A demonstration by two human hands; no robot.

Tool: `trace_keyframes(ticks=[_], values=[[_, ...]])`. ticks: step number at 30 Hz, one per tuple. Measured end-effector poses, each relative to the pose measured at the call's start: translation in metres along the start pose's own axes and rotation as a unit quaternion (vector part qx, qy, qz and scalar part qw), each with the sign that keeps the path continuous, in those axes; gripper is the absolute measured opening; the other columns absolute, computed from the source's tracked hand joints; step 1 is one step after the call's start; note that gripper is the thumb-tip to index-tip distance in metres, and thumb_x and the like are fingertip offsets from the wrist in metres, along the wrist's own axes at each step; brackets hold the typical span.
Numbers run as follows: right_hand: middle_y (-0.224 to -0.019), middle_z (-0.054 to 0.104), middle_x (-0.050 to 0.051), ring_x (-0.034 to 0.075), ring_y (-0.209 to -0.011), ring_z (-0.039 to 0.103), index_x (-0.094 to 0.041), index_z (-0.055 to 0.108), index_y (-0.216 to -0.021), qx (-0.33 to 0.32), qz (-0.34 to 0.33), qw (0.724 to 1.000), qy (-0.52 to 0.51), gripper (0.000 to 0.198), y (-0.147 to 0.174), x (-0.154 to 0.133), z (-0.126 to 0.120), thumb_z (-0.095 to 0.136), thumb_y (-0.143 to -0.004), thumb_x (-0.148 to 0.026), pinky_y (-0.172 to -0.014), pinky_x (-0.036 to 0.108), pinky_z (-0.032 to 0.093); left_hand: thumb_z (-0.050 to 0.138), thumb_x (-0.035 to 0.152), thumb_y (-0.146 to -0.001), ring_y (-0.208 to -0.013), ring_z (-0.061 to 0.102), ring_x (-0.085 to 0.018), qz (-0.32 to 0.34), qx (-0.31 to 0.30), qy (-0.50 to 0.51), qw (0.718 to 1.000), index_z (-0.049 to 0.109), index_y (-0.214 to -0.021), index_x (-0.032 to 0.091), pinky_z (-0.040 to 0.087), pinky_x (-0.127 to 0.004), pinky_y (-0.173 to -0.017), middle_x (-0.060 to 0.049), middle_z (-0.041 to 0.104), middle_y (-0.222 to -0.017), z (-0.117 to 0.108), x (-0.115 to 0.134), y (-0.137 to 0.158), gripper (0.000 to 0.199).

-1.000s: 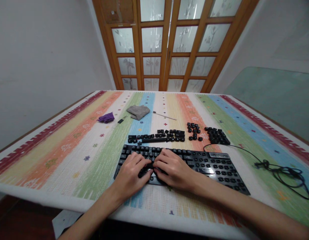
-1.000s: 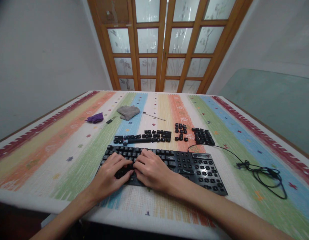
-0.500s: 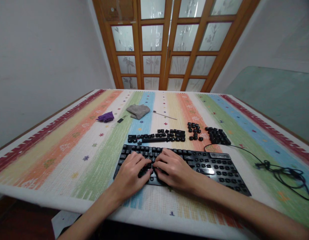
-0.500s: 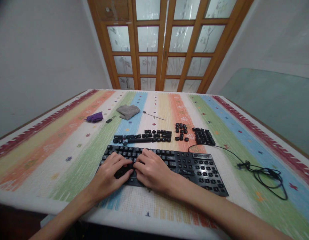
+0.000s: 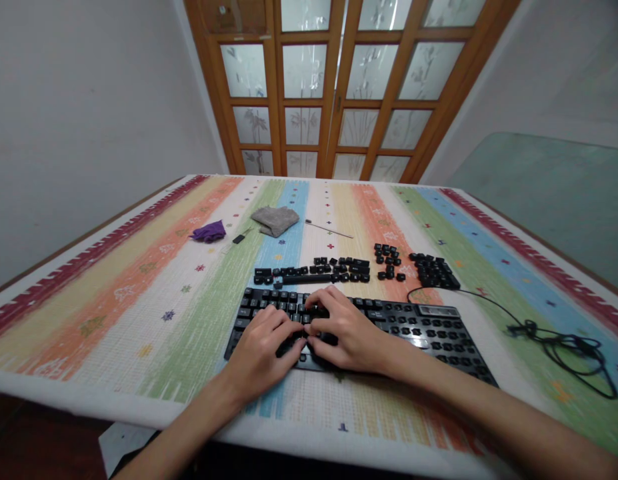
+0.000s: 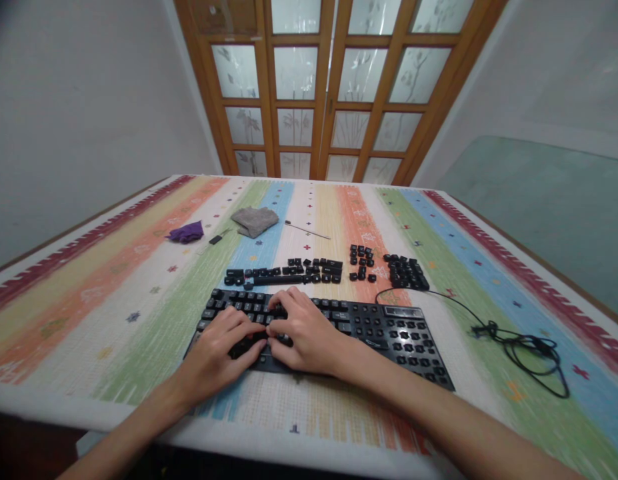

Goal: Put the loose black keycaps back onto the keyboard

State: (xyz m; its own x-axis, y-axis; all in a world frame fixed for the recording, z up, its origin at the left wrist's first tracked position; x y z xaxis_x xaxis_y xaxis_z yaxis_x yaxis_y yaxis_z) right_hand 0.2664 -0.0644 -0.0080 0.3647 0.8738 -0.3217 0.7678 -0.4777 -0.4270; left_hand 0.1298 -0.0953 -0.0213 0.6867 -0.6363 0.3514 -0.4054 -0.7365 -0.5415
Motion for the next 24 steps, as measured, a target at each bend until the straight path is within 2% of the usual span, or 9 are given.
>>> trace_keyframes(ticks=[6,9,13,15,19,21,24], values=[[-0.116,0.056,0.014,0.028,-0.107,0.049,-0.017,0.074,-0.085,-0.026,-0.018,0.999,0.009,0.011,0.0,0.0,0.004,0.063,-0.085,-0.02,-0.093,0.048,0.045,0.055,0.016,-0.094,-0.078,0.053,-0.02,0.01,0.002,-0.002,1.0,0.065,-0.092,0.018,0.045,-0.034,-0.072,-0.004,0.061,-0.079,0.005,0.002,0.0,0.011],[-0.116,0.056,0.013,0.027,-0.109,0.049,-0.017,0.075,-0.082,-0.046,-0.001,0.999,-0.012,0.008,0.0,0.005,0.001,0.067,-0.083,-0.021,-0.096,0.048,0.044,0.054,0.016,-0.094,-0.076,0.053,-0.02,0.014,-0.001,-0.011,1.0,0.065,-0.089,0.018,0.045,-0.033,-0.069,-0.004,0.061,-0.077,0.005,0.002,-0.001,0.012],[-0.115,0.059,0.01,0.025,-0.112,0.049,-0.02,0.077,-0.09,-0.087,0.013,0.995,-0.055,0.009,-0.006,0.015,-0.01,0.07,-0.085,-0.025,-0.1,0.048,0.042,0.054,0.017,-0.094,-0.075,0.055,-0.02,0.022,0.007,-0.026,0.999,0.066,-0.091,0.018,0.047,-0.034,-0.072,-0.003,0.062,-0.077,0.005,0.004,-0.002,0.013],[-0.113,0.062,0.009,0.024,-0.11,0.051,-0.021,0.076,-0.092,-0.066,0.024,0.995,-0.065,0.01,-0.012,0.028,-0.02,0.068,-0.088,-0.024,-0.1,0.047,0.042,0.053,0.017,-0.095,-0.076,0.056,-0.02,0.027,0.014,-0.038,0.999,0.067,-0.094,0.018,0.048,-0.035,-0.073,-0.004,0.063,-0.078,0.005,0.005,-0.001,0.014],[-0.098,0.069,0.007,0.022,-0.1,0.057,-0.019,0.074,-0.088,0.04,0.091,0.995,-0.016,0.013,-0.028,0.076,-0.041,0.06,-0.091,-0.019,-0.096,0.044,0.042,0.052,0.015,-0.096,-0.074,0.057,-0.02,0.059,0.03,-0.068,0.996,0.066,-0.1,0.016,0.049,-0.037,-0.073,-0.004,0.064,-0.076,0.009,0.009,0.004,0.015],[-0.095,0.072,0.007,0.022,-0.096,0.059,-0.019,0.073,-0.087,0.031,0.127,0.991,0.039,0.013,-0.036,0.101,-0.04,0.06,-0.09,-0.017,-0.094,0.043,0.041,0.051,0.013,-0.096,-0.073,0.057,-0.02,0.084,0.037,-0.087,0.992,0.066,-0.101,0.015,0.049,-0.038,-0.073,-0.004,0.064,-0.074,0.01,0.013,0.006,0.016],[-0.09,0.074,0.006,0.021,-0.089,0.061,-0.017,0.074,-0.083,0.0,0.136,0.989,0.056,0.013,-0.047,0.126,-0.032,0.062,-0.086,-0.014,-0.094,0.042,0.039,0.051,0.012,-0.095,-0.07,0.056,-0.02,0.121,0.047,-0.104,0.986,0.066,-0.101,0.012,0.048,-0.037,-0.069,-0.004,0.063,-0.072,0.009,0.018,0.008,0.016]])
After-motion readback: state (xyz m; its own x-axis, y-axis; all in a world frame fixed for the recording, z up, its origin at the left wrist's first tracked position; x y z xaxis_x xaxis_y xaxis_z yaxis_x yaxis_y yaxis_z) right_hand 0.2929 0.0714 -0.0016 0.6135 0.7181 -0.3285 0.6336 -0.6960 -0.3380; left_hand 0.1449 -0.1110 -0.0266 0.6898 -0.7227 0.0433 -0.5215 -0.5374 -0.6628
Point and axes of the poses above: each hand's wrist, its own y-axis away from the middle knuckle, its own z-axis out of the palm, x = y × z, the point moved 6 cm from there along -y, towards the middle knuckle
